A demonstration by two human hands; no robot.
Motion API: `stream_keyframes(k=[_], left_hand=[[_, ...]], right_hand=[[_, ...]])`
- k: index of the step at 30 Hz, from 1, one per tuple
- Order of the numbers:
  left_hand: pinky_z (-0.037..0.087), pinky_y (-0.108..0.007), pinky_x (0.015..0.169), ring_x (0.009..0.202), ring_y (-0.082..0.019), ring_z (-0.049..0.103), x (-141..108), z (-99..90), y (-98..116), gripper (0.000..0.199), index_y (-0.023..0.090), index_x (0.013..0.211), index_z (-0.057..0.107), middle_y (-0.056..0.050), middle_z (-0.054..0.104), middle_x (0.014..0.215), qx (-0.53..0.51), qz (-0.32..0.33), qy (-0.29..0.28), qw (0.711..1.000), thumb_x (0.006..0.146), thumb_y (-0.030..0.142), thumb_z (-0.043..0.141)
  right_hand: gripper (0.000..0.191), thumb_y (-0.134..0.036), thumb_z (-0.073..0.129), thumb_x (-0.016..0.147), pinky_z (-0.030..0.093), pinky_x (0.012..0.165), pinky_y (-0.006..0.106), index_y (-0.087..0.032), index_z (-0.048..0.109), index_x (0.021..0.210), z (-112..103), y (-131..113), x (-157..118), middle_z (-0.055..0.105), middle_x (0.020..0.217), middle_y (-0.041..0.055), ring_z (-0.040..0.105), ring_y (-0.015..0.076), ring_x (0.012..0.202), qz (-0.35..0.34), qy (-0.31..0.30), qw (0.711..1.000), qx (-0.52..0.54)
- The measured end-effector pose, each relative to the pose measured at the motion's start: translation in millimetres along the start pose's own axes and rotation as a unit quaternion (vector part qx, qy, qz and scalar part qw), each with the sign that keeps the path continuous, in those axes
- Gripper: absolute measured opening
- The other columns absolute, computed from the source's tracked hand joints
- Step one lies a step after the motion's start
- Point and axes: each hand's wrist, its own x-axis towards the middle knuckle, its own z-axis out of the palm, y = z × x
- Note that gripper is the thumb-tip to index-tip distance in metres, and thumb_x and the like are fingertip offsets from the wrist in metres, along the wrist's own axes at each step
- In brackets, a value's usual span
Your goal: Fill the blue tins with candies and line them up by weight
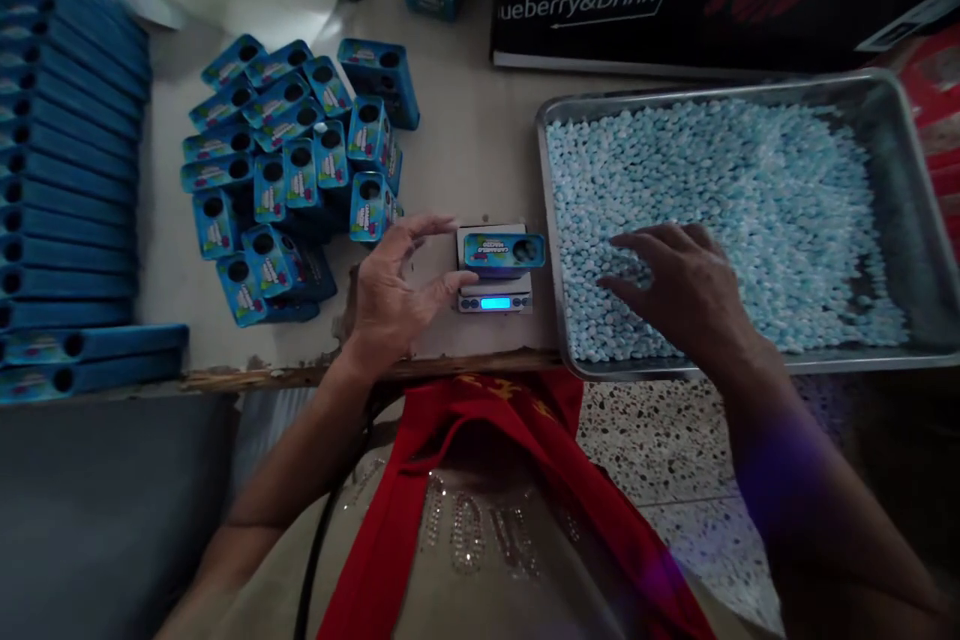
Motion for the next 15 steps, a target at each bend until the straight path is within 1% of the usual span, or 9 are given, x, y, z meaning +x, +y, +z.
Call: stream_keyframes(k=[2, 4, 6, 8, 10, 11, 13, 15], left_hand=[[0.064, -0.046, 0.120, 0.131, -0.028, 0.079, -4, -10.5, 5, 0.050, 0.027, 0.137, 0.077, -0.009, 0.082, 0.135, 0.031, 0.002, 0.022, 0.999, 0.095, 0.045, 0.098], [0.065, -0.044, 0.118, 0.127, -0.027, 0.079, -7, -16.0, 8, 0.040, 0.026, 0.132, 0.078, -0.008, 0.082, 0.131, 0.043, -0.002, 0.038, 0.998, 0.098, 0.039, 0.095], [0.065, -0.043, 0.117, 0.124, -0.026, 0.080, -9, -17.2, 10, 0.034, 0.026, 0.131, 0.079, -0.007, 0.082, 0.129, 0.047, -0.001, 0.048, 0.998, 0.100, 0.033, 0.092], [0.065, -0.044, 0.117, 0.122, -0.026, 0.079, -8, -16.9, 12, 0.031, 0.025, 0.130, 0.080, -0.007, 0.082, 0.127, 0.054, 0.014, 0.053, 0.997, 0.100, 0.029, 0.090], [0.066, -0.045, 0.116, 0.121, -0.026, 0.079, -8, -17.6, 14, 0.029, 0.026, 0.128, 0.080, -0.007, 0.082, 0.126, 0.071, 0.026, 0.051, 0.996, 0.101, 0.029, 0.090], [0.066, -0.045, 0.114, 0.120, -0.026, 0.079, -8, -18.7, 15, 0.028, 0.026, 0.127, 0.081, -0.007, 0.082, 0.125, 0.082, 0.028, 0.047, 0.995, 0.101, 0.030, 0.090], [0.067, -0.045, 0.112, 0.117, -0.026, 0.079, -9, -21.7, 17, 0.028, 0.028, 0.127, 0.081, -0.007, 0.083, 0.123, 0.097, 0.026, 0.035, 0.994, 0.102, 0.033, 0.091], [0.068, -0.043, 0.110, 0.113, -0.025, 0.080, -11, -24.1, 19, 0.030, 0.028, 0.129, 0.081, -0.006, 0.083, 0.121, 0.091, 0.029, 0.020, 0.995, 0.101, 0.035, 0.092]], right_hand=[[0.046, -0.039, 0.068, 0.102, 0.058, 0.101, 0.062, -0.026, 0.075, 0.146, 2, -2, -1, 0.077, 0.142, 0.0191, 0.066, 0.0449, 0.127, -0.021, -0.033, 0.998, -0.051], [0.051, -0.034, 0.068, 0.099, 0.056, 0.097, 0.058, -0.023, 0.072, 0.149, 2, -7, 5, 0.073, 0.144, 0.0222, 0.066, 0.0446, 0.124, -0.017, -0.056, 0.994, -0.094], [0.049, -0.031, 0.068, 0.097, 0.053, 0.088, 0.049, -0.018, 0.073, 0.145, 1, -13, 17, 0.072, 0.139, 0.0240, 0.069, 0.0411, 0.114, -0.001, -0.094, 0.988, -0.125], [0.041, -0.031, 0.067, 0.099, 0.045, 0.077, 0.041, -0.017, 0.075, 0.137, -2, -17, 31, 0.074, 0.133, 0.0232, 0.070, 0.0341, 0.099, 0.013, -0.145, 0.981, -0.130], [0.031, -0.028, 0.067, 0.100, 0.036, 0.071, 0.038, -0.018, 0.077, 0.128, -4, -16, 43, 0.077, 0.125, 0.0208, 0.067, 0.0277, 0.088, 0.021, -0.189, 0.977, -0.098], [0.027, -0.025, 0.068, 0.099, 0.034, 0.071, 0.037, -0.018, 0.078, 0.123, -6, -15, 47, 0.079, 0.118, 0.0188, 0.065, 0.0257, 0.085, 0.027, -0.202, 0.976, -0.070], [0.021, -0.019, 0.073, 0.093, 0.036, 0.073, 0.036, -0.021, 0.078, 0.113, -10, -10, 49, 0.081, 0.103, 0.0129, 0.064, 0.0232, 0.082, 0.057, -0.205, 0.977, 0.002], [0.017, -0.019, 0.078, 0.087, 0.039, 0.074, 0.035, -0.022, 0.077, 0.104, -14, -3, 47, 0.079, 0.091, 0.0079, 0.062, 0.0210, 0.078, 0.112, -0.184, 0.973, 0.083]])
